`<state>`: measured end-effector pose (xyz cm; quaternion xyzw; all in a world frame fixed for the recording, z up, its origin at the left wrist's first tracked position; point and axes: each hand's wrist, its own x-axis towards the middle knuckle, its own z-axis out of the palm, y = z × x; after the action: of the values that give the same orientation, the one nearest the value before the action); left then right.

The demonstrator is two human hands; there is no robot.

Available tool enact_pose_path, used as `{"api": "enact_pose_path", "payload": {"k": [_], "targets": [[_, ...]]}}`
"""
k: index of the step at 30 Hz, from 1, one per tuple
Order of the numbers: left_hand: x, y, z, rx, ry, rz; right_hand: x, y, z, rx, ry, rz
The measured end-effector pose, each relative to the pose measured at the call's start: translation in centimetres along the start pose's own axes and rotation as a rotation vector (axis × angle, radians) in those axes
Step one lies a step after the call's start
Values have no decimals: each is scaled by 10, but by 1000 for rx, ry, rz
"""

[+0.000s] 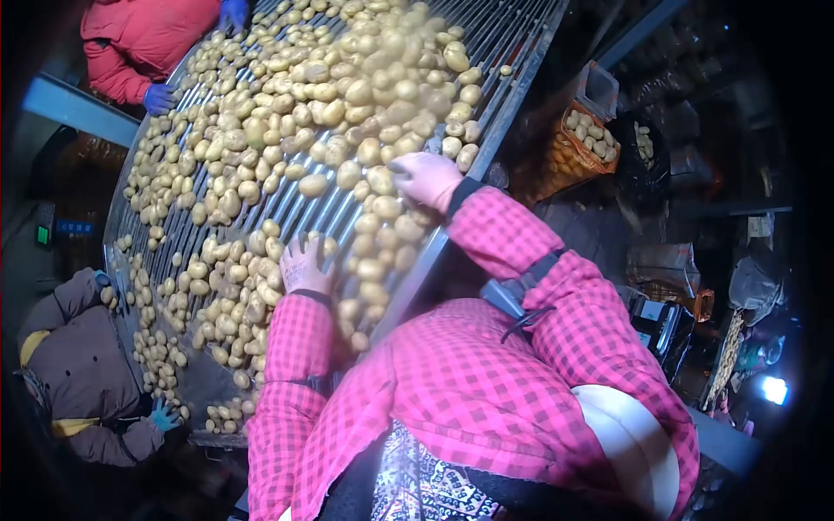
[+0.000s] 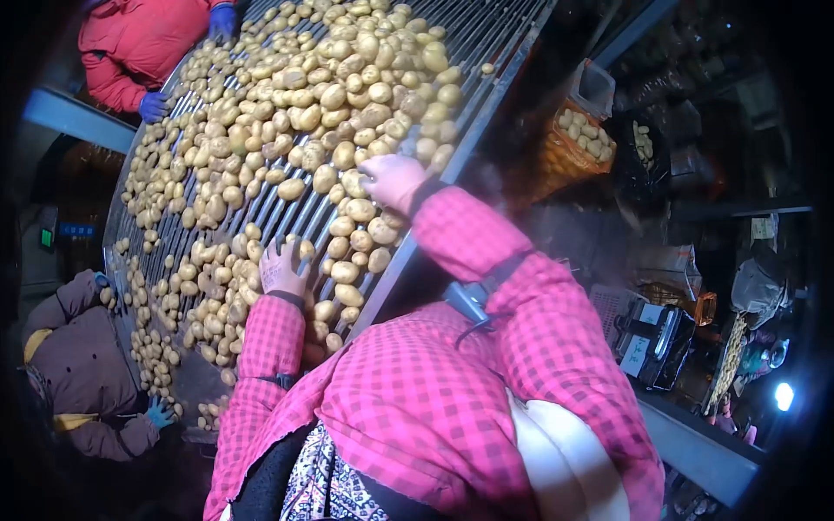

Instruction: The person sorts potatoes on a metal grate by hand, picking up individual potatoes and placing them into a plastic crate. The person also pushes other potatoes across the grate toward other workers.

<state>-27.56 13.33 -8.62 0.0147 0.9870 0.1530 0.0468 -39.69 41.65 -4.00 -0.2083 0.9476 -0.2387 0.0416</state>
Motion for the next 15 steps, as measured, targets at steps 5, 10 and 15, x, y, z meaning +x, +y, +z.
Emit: {"api": "enact_pose_path", "payload": {"k": [5, 10, 15], "targets": [[-41, -16, -6, 26, 76, -34, 31, -54, 53, -368, -149, 186], [-45, -21, -2, 5, 109, -6, 25, -54, 42, -257, -251, 83], [-45, -17, -8, -24, 70, -4, 3, -8, 25, 1018, 116, 375]]}}
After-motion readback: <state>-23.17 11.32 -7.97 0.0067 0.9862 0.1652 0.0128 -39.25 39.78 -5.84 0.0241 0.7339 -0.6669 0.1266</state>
